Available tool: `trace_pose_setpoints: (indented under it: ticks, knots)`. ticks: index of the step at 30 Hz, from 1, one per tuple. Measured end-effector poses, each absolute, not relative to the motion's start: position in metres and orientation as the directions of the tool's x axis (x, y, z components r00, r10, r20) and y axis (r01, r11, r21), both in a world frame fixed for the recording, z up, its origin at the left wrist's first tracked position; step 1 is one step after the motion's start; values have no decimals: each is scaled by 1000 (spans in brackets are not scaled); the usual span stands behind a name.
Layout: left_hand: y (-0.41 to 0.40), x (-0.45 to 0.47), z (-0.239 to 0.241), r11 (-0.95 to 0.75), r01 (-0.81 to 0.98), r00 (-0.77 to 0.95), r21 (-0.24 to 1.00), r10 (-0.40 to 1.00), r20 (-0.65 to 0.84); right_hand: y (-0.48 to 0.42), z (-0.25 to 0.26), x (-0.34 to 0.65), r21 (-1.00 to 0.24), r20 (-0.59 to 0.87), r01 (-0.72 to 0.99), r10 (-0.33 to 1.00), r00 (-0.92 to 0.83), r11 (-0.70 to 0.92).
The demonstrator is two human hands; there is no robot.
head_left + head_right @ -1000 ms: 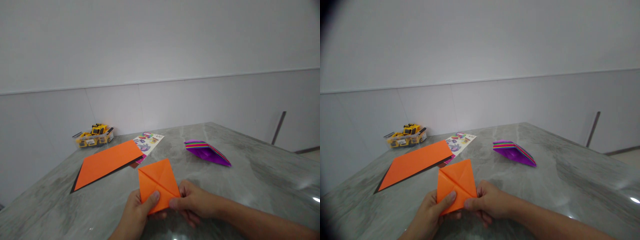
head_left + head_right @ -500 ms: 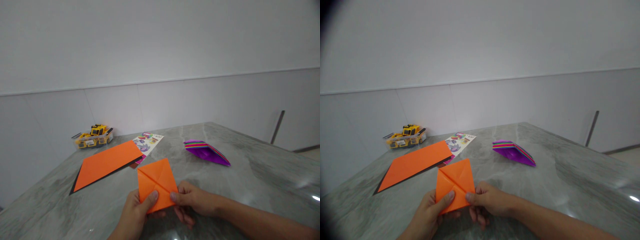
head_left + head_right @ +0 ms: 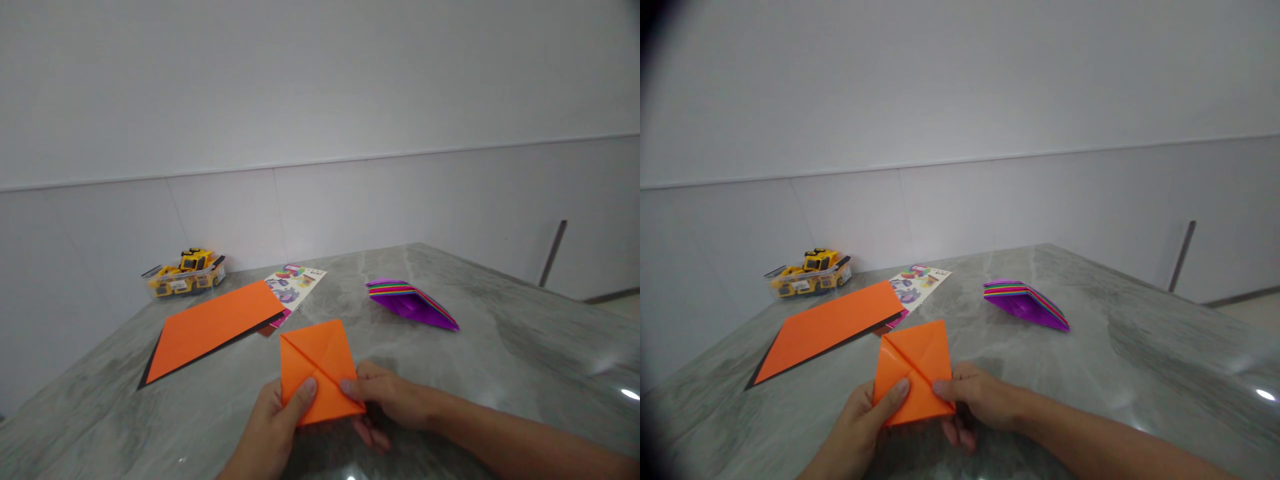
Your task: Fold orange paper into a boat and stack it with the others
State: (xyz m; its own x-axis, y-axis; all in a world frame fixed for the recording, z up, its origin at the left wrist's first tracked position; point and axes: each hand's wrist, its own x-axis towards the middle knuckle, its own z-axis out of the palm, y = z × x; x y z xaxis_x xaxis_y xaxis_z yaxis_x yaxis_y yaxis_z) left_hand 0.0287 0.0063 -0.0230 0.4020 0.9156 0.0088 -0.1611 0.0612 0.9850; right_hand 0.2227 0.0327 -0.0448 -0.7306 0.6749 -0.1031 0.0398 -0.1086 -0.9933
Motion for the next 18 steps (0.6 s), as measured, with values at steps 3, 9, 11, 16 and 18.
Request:
trace_pose_setpoints:
  ticks: [3, 9, 11, 16, 18]
  knots:
    - [6, 28, -21, 24, 0, 432, 1000, 902, -22, 33, -46, 221, -994, -50, -28, 670, -741, -106]
    - [8, 24, -30, 73, -22, 460, 997, 886, -55, 29, -40, 223, -997, -27, -24, 670, -742, -67]
    - [9, 23, -33, 94, -67, 470, 993, 881, -52, 29, -40, 223, -998, -35, -10, 678, -734, -63]
    - [12, 21, -38, 122, -134, 485, 984, 873, -42, 27, -39, 223, -997, -40, -15, 676, -736, -75]
    - [12, 21, -38, 125, -146, 474, 981, 880, -41, 27, -39, 221, -997, -33, -20, 675, -737, -71]
